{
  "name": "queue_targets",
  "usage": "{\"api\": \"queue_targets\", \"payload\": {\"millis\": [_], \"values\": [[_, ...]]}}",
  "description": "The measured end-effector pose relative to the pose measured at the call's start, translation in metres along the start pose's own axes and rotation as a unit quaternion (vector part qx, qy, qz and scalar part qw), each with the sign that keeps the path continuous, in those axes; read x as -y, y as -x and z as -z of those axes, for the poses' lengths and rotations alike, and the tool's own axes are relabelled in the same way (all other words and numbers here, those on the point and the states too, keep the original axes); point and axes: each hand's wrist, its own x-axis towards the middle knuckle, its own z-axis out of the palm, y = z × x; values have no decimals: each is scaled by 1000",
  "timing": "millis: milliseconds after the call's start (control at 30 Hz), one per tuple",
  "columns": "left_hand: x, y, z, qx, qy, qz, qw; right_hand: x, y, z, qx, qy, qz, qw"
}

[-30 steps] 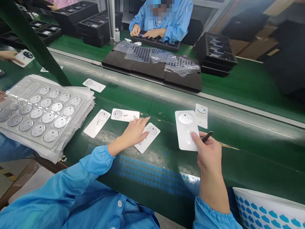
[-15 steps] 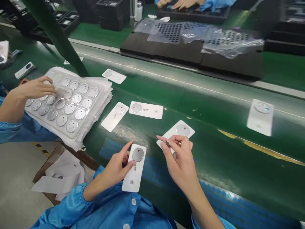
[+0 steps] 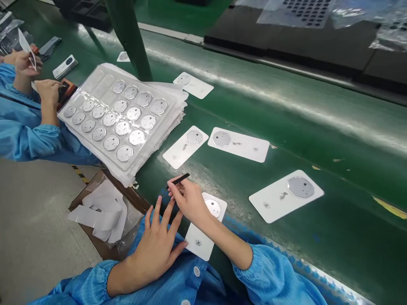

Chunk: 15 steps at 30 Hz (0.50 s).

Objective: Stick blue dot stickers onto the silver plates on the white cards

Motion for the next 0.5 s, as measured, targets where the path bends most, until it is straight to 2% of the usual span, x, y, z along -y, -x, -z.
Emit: {"api": "queue_targets", "payload": {"millis": [133, 333, 500], "values": [[2, -2, 0, 14, -7, -1, 1000, -5, 4, -3, -33, 20, 16, 999], [3, -2, 1, 26, -11, -5, 1000, -6, 3, -2, -27, -2, -4, 1000], [6, -1, 6, 20, -29, -7, 999, 10, 6, 2, -26, -72, -20, 997]]}}
